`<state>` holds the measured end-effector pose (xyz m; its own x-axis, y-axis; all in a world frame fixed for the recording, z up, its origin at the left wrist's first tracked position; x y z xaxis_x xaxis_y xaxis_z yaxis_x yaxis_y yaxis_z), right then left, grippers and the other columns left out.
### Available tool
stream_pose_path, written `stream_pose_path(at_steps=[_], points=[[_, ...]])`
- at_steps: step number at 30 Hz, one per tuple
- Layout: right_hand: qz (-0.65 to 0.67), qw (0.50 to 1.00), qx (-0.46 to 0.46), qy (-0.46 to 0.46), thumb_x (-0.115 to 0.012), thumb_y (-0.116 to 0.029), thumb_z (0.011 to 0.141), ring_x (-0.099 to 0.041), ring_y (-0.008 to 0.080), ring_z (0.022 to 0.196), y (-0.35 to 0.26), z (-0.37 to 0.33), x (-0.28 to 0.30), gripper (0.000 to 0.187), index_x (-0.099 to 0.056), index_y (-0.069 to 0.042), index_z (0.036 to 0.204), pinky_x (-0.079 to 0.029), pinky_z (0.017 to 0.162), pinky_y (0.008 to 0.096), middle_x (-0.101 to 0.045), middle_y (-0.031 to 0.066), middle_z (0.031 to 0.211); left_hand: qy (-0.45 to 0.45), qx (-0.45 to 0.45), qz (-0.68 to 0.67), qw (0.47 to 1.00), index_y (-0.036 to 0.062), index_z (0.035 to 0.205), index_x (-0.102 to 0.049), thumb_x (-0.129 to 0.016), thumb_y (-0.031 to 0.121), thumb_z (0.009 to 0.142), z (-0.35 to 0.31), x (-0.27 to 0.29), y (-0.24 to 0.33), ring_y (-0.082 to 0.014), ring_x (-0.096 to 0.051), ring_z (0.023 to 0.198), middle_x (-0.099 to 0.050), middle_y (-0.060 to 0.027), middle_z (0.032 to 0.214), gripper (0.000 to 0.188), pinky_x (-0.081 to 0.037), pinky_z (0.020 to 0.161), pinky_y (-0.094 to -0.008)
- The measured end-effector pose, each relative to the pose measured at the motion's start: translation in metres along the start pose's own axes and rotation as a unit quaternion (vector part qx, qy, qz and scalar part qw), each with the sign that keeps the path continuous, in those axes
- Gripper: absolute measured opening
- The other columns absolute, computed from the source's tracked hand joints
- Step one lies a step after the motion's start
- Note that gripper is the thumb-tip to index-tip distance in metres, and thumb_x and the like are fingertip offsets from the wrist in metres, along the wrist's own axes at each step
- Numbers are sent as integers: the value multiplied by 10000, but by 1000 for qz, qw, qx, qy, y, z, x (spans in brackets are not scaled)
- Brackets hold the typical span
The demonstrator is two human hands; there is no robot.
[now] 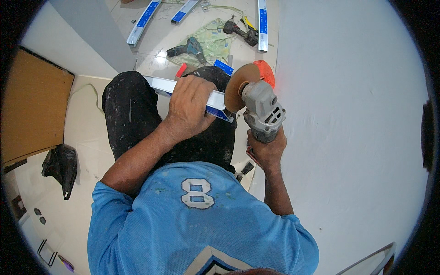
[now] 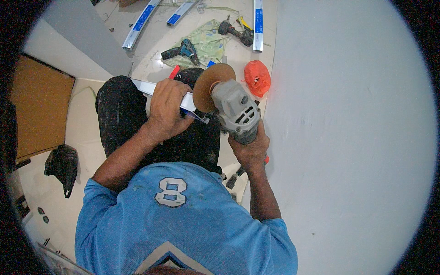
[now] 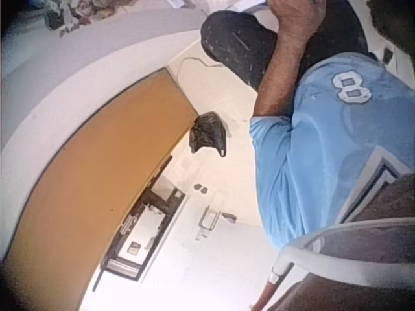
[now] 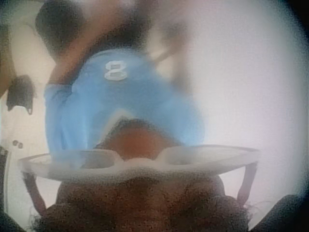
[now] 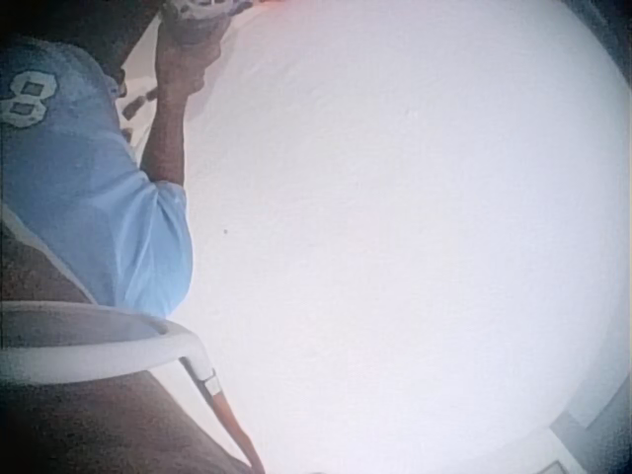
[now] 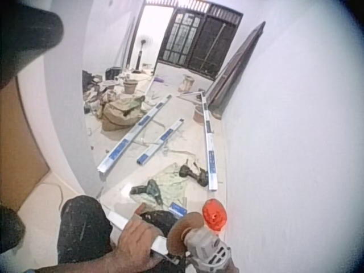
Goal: The person sits on the floor and uses an angle grinder to smooth the edges of a metal profile. They then use a cordless drill to fasten the profile to another piece and use pliers to adjust a component. The person handles metal profiles, a grinder, a drill, and pliers.
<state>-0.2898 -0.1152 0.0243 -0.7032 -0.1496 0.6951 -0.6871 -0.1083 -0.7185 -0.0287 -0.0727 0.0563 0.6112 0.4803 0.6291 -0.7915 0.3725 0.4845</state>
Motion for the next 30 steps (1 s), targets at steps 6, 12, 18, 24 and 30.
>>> stream_pose_path(at_steps=[6,12,18,24,30], points=[[10,1000,-18,-5,-926,-147,769,-779,294,1150,3,0,-1,682,-604,-45,1362,-606,1017,436,-788,166,1226,-3,-4,2,1000,16,1195,-634,-947,115,670,0,-1,2,-352,-646,1074,-655,-172,1126,619,-496,951,-505],[21,1000,-19,-5,-927,-145,766,-777,289,1163,2,2,-4,700,-601,-43,1377,-609,1020,433,-788,166,1236,-8,-3,5,1000,20,1205,-632,-954,126,666,0,-1,2,-352,-645,1084,-656,-172,1134,637,-492,968,-508],[18,1000,-15,-12,-923,-147,769,-779,291,1168,3,2,-7,714,-596,-40,1395,-613,1020,436,-789,169,1243,-2,-2,-2,1000,25,1202,-632,-960,123,652,-1,-1,0,-348,-646,1083,-658,-169,1133,648,-494,960,-505],[7,1000,-5,-14,-932,-156,766,-775,305,1180,2,3,-9,753,-584,-42,1423,-610,1030,440,-782,173,1263,-4,-5,-10,1000,34,1195,-633,-959,113,641,-1,-2,-1,-348,-648,1078,-661,-162,1128,648,-494,952,-500],[5,1000,0,-6,-936,-148,757,-769,301,1194,6,3,-9,812,-563,-41,1471,-608,1036,439,-778,177,1275,-8,-5,-11,1000,39,1197,-633,-961,108,633,-1,-2,-1,-353,-648,1084,-659,-160,1125,656,-492,961,-501]])
Point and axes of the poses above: each hand's wrist, its own z-axis towards the middle knuckle, its own x-axis out of the back of the hand, y = z × x, the point moved 10 cm from there along z, towards the middle knuckle
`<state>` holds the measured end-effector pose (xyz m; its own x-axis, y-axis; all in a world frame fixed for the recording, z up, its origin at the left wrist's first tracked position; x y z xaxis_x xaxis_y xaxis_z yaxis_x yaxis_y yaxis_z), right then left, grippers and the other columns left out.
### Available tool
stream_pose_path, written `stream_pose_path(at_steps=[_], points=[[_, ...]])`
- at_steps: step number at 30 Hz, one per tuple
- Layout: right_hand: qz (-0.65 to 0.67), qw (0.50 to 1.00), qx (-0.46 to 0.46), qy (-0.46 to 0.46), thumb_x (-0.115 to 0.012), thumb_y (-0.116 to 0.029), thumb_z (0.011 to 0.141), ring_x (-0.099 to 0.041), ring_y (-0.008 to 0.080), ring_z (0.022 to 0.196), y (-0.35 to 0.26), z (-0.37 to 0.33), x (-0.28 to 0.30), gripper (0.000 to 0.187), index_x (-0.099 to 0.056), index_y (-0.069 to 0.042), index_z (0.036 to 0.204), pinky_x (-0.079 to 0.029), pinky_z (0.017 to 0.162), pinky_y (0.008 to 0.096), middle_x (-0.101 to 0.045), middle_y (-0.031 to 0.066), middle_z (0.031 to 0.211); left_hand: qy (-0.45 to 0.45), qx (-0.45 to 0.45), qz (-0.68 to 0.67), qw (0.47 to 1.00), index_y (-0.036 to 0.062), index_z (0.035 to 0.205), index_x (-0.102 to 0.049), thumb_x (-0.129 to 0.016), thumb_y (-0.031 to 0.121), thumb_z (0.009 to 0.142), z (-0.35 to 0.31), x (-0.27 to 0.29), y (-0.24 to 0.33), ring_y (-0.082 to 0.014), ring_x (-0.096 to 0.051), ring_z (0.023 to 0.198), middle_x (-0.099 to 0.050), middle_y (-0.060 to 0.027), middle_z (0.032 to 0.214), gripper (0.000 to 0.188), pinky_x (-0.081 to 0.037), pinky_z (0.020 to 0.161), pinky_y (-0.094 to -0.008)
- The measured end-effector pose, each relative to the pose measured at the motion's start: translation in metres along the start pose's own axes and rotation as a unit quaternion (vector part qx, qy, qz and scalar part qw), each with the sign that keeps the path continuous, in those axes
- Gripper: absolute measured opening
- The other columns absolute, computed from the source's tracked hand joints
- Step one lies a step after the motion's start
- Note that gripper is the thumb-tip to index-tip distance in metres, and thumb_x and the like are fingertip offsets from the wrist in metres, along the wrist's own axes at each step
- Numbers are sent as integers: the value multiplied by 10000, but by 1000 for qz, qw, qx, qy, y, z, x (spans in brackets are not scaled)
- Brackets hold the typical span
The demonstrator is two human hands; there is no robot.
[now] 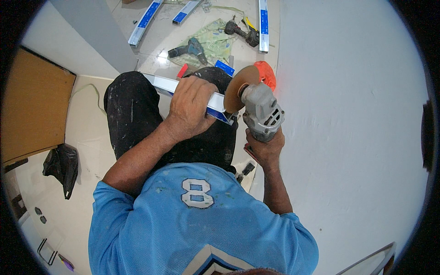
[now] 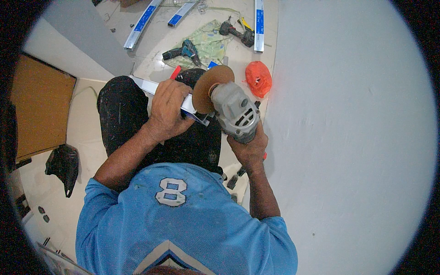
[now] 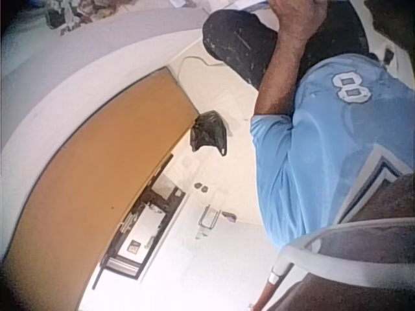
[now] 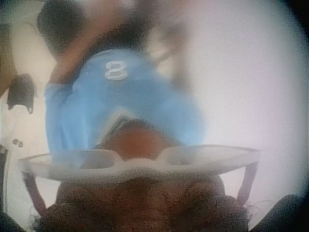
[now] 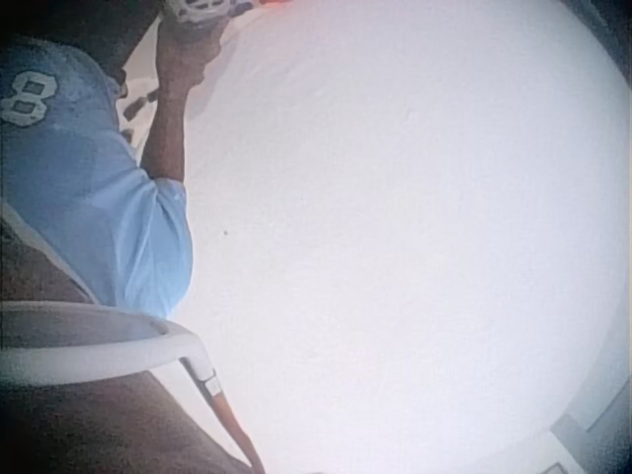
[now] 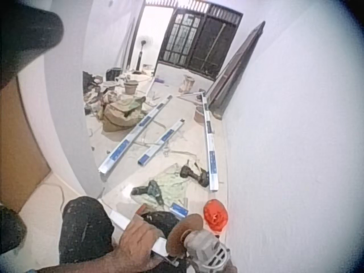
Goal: The person sits on the floor and uses an angle grinder to smooth the edges of a metal profile. They then use a cordless drill to fasten the profile to another piece and use pliers to adjust a component. The person handles metal profiles, a grinder, a drill, and pliers.
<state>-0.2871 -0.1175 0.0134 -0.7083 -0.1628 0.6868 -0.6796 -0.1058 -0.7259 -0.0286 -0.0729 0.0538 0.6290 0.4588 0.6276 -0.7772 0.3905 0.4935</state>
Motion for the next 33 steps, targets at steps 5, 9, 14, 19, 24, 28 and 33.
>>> stream_pose_path(at_steps=[5,9,14,19,24,28,33], points=[[7,1000,-4,21,-936,-139,750,-769,293,1190,8,-1,3,817,-565,-36,1470,-611,1029,435,-780,175,1270,-3,2,2,1000,42,1195,-631,-959,100,628,1,2,2,-358,-647,1084,-657,-160,1120,658,-491,968,-502],[6,1000,-10,24,-939,-137,747,-771,298,1190,6,-2,6,812,-572,-34,1464,-614,1028,433,-780,177,1266,1,-9,9,1000,37,1192,-632,-956,100,627,2,2,3,-357,-647,1082,-655,-160,1117,654,-491,963,-501],[23,999,-26,7,-940,-136,746,-769,310,1193,13,-2,1,812,-571,-41,1464,-610,1039,439,-779,174,1273,2,-10,5,1000,29,1190,-632,-950,108,635,3,3,5,-360,-648,1070,-657,-163,1112,645,-491,947,-499],[-9,1000,0,13,-946,-133,739,-762,308,1210,6,-2,2,872,-538,-43,1504,-603,1055,446,-771,169,1290,11,-10,6,1000,28,1191,-632,-951,125,651,2,4,3,-357,-652,1058,-659,-165,1107,635,-493,933,-501],[-17,1000,-4,9,-949,-127,735,-755,312,1225,6,-2,2,891,-525,-46,1516,-600,1064,447,-760,172,1308,12,-13,6,1000,30,1190,-631,-955,130,656,3,4,5,-350,-654,1057,-659,-161,1098,632,-492,932,-502],[-7,1000,3,6,-946,-126,740,-753,322,1228,3,-1,0,880,-527,-42,1509,-599,1066,450,-757,179,1312,7,-9,6,1000,30,1188,-630,-959,136,659,3,4,3,-348,-657,1055,-660,-160,1095,632,-493,934,-501],[0,1000,4,4,-950,-143,740,-758,328,1217,3,-1,-1,882,-527,-41,1508,-602,1059,452,-764,179,1296,10,-8,8,1000,31,1183,-629,-960,146,674,3,4,2,-347,-658,1051,-661,-162,1092,617,-495,935,-498]])
Point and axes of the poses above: each hand's wrist, its own z-axis towards the middle knuckle, its own x-axis out of the back of the hand, y = z × x, the point moved 10 cm from there along z, towards the middle knuckle
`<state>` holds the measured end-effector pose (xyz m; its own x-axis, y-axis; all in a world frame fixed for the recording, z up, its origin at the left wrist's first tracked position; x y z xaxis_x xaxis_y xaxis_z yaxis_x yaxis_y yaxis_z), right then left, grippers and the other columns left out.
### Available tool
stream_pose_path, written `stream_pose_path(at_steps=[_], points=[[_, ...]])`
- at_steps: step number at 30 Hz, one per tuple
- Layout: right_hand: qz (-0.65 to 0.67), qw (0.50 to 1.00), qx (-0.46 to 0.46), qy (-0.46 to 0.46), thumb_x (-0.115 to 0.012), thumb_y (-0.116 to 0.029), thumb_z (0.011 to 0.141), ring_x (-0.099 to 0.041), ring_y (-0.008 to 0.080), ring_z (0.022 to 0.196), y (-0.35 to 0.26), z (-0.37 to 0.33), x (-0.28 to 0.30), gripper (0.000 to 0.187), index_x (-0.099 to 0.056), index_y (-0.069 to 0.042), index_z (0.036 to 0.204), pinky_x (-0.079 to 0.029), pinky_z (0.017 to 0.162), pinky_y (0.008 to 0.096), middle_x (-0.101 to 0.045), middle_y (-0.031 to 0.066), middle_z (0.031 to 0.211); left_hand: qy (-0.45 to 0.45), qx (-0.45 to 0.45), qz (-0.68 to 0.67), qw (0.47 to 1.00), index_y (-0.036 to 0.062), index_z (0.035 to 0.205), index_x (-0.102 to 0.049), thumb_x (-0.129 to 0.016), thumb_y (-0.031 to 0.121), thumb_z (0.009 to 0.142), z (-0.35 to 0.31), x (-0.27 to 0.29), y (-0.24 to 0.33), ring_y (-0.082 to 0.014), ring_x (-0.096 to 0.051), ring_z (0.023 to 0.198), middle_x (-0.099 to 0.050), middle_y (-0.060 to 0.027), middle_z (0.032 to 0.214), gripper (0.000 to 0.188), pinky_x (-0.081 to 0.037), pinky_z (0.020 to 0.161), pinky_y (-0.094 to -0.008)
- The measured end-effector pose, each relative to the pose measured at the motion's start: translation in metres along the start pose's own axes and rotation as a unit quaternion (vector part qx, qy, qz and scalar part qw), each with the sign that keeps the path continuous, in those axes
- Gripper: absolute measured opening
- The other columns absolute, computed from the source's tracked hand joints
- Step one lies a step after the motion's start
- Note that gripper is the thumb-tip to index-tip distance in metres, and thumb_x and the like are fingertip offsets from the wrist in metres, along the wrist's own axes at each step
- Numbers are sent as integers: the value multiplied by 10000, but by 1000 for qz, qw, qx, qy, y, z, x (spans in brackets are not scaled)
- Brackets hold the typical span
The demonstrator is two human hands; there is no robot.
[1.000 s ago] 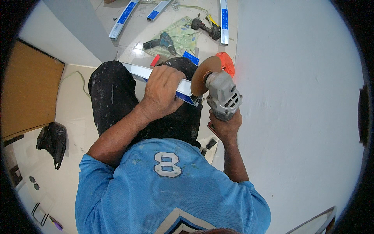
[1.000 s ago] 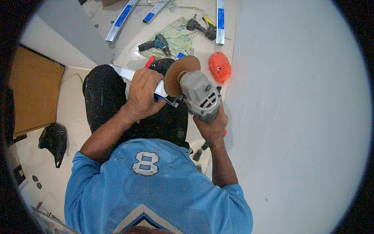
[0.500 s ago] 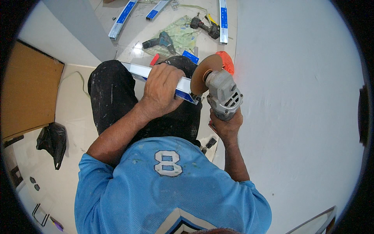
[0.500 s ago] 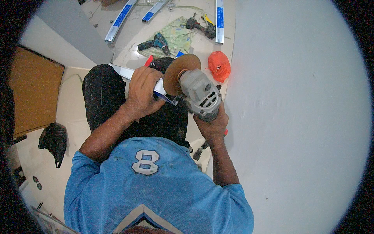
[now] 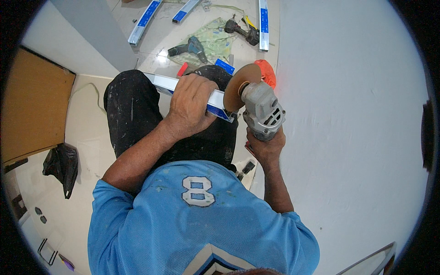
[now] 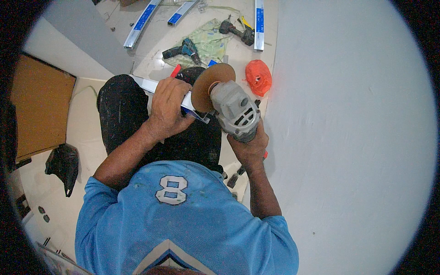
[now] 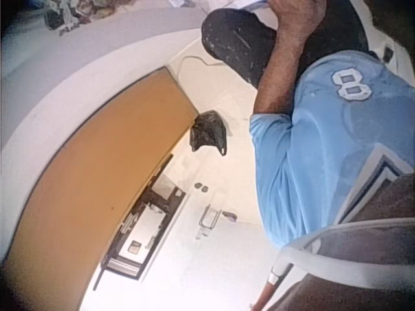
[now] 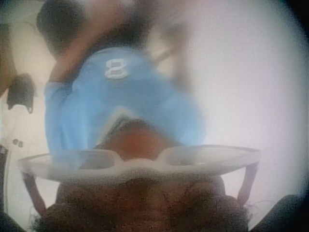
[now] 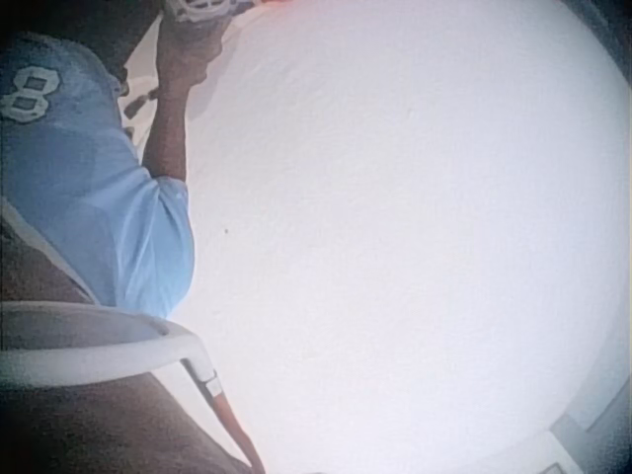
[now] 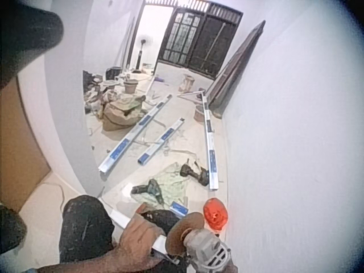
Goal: The person sits on the floor and uses an angle grinder to smooth the edges of a metal profile. They then use a cordless drill to fasten the profile to another piece and use pliers to adjust a component. The person handles metal profiles, a grinder, a drill, and pliers.
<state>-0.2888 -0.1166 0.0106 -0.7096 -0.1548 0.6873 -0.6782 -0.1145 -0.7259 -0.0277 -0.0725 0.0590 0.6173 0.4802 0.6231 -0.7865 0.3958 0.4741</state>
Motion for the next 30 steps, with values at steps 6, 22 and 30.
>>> stream_pose_path(at_steps=[6,22,30], points=[[-15,1000,1,15,-954,-146,734,-765,326,1200,4,-3,2,850,-551,-45,1476,-606,1044,451,-772,174,1275,1,1,0,1000,32,1172,-628,-954,150,691,0,0,1,-347,-659,1047,-662,-165,1091,593,-495,928,-499],[0,1000,11,16,-927,-142,772,-771,284,1182,-7,-4,3,748,-580,-46,1427,-610,1026,428,-779,161,1249,19,-5,-7,1000,34,1167,-631,-944,131,685,-1,1,1,-346,-659,1035,-659,-164,1088,582,-494,911,-499],[-1,999,21,26,-925,-144,767,-766,313,1199,-6,-5,4,784,-562,-37,1454,-609,1026,442,-775,177,1270,12,3,-7,1000,33,1179,-630,-949,129,676,-2,-2,-2,-345,-652,1058,-659,-162,1098,603,-485,930,-498]])
Point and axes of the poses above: each hand's wrist, its own z-axis towards the middle knuckle, its own x-axis out of the back of the hand, y = z × x, the point moved 10 cm from there along z, towards the middle knuckle
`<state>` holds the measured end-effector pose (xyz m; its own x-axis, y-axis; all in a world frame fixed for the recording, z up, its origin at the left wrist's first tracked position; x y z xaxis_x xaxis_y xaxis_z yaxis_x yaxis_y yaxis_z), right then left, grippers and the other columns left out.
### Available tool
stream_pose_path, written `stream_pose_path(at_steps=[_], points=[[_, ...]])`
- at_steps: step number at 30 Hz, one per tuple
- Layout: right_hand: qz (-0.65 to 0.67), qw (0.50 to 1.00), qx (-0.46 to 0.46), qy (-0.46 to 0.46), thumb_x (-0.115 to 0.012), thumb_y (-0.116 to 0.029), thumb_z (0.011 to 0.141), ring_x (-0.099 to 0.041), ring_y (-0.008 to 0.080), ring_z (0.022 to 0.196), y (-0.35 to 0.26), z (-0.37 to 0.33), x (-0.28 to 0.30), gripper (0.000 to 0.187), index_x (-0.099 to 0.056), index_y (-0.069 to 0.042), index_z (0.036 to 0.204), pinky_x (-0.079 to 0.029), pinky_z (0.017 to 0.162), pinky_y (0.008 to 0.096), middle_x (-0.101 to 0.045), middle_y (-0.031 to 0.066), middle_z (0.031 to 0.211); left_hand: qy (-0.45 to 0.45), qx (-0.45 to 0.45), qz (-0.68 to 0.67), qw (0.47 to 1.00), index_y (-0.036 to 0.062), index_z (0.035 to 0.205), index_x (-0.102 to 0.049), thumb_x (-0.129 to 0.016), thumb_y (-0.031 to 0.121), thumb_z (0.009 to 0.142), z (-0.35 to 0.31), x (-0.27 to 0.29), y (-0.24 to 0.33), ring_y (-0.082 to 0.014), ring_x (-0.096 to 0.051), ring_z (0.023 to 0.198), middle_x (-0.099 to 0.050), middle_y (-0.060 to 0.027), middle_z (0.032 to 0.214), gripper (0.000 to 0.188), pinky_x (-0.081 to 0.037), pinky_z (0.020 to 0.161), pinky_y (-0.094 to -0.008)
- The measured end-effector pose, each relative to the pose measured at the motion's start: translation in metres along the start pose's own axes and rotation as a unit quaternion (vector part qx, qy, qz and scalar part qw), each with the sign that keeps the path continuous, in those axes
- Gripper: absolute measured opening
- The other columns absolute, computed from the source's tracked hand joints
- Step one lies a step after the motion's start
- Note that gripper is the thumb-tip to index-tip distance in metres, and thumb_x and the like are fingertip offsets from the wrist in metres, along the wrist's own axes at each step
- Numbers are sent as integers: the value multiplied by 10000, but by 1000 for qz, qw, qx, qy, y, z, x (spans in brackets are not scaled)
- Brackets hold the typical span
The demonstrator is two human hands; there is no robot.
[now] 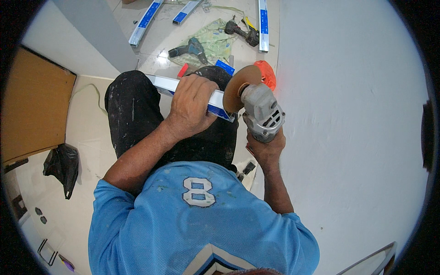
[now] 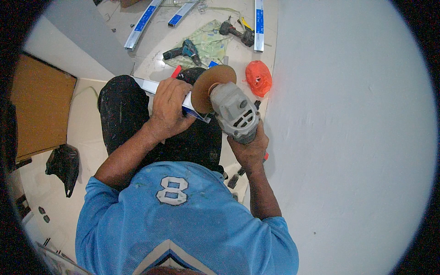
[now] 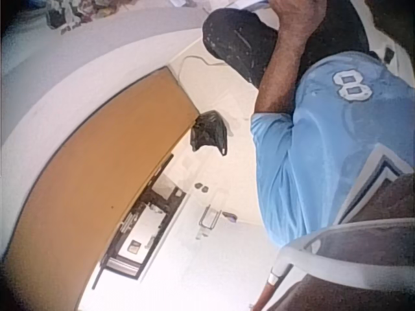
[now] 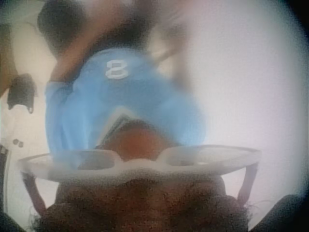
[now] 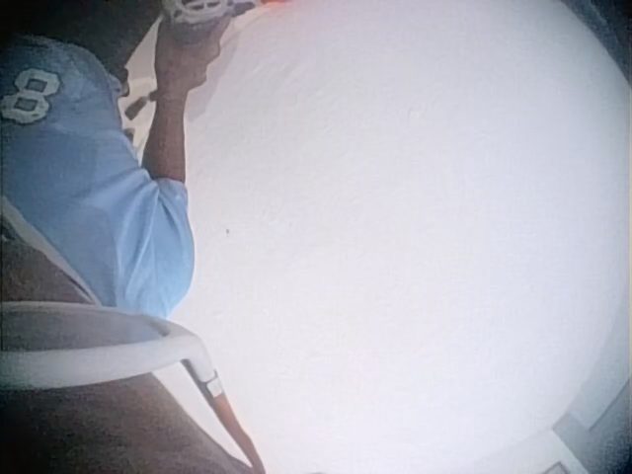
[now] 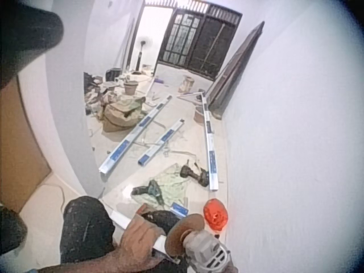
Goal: The person sits on the floor and uses an angle grinder to smooth the edges of a metal profile. They then use a cordless drill to fasten the profile to another piece and use pliers to adjust a component. The person handles metal profiles, a grinder, a drill, and pliers.
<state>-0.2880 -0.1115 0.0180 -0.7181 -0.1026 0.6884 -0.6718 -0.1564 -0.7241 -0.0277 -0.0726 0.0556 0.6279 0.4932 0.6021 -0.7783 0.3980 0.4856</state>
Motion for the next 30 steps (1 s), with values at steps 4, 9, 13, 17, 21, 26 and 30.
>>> stream_pose_path(at_steps=[4,9,13,17,21,26,30], points=[[-14,1000,-22,15,-926,-141,766,-765,313,1201,1,0,6,793,-560,-38,1462,-608,1027,442,-772,180,1277,-8,-5,6,1000,32,1185,-628,-947,123,668,2,0,2,-348,-647,1053,-655,-159,1095,614,-483,932,-499],[-9,1000,-21,3,-928,-123,755,-764,307,1201,0,0,5,802,-562,-38,1463,-606,1029,444,-771,176,1279,-8,13,-11,1000,25,1203,-632,-926,80,579,-1,-1,-1,-411,-653,1096,-666,-188,1143,691,-495,988,-537],[-3,1000,-24,-1,-928,-112,746,-763,305,1202,-1,0,3,806,-563,-38,1461,-603,1038,442,-772,173,1279,-1,-3,-4,1000,24,1189,-632,-932,92,627,2,1,3,-369,-647,1062,-660,-167,1110,641,-488,947,-506],[-6,999,-38,6,-928,-112,744,-761,298,1208,7,0,5,830,-554,-36,1481,-600,1045,438,-771,170,1290,-12,-3,1,1000,20,1182,-631,-933,93,651,2,0,2,-349,-642,1046,-658,-158,1092,615,-484,931,-490],[-4,1000,-30,5,-927,-121,753,-762,300,1208,4,1,4,853,-541,-34,1509,-605,1041,438,-776,168,1284,-1,-2,-2,1000,21,1185,-632,-933,92,626,1,1,3,-370,-645,1059,-661,-169,1107,639,-487,944,-503],[6,1000,-3,6,-927,-133,766,-767,304,1199,-2,-1,2,810,-561,-41,1483,-610,1031,437,-784,166,1261,-5,9,-11,1000,18,1200,-635,-934,87,586,0,-1,0,-414,-651,1096,-665,-191,1142,687,-493,980,-532],[4,999,-35,-1,-928,-131,771,-772,301,1188,-3,0,2,765,-582,-50,1449,-613,1025,435,-785,168,1257,3,-4,0,1000,22,1178,-632,-934,112,656,3,4,4,-353,-644,1046,-657,-160,1099,610,-484,926,-491]])
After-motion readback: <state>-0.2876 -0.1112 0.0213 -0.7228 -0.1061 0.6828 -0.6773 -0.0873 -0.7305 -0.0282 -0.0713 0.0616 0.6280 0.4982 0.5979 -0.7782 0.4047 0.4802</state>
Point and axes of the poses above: each hand's wrist, its own z-axis towards the middle knuckle, its own x-axis out of the back of the hand, y = z × x, the point moved 10 cm from there along z, towards the middle knuckle
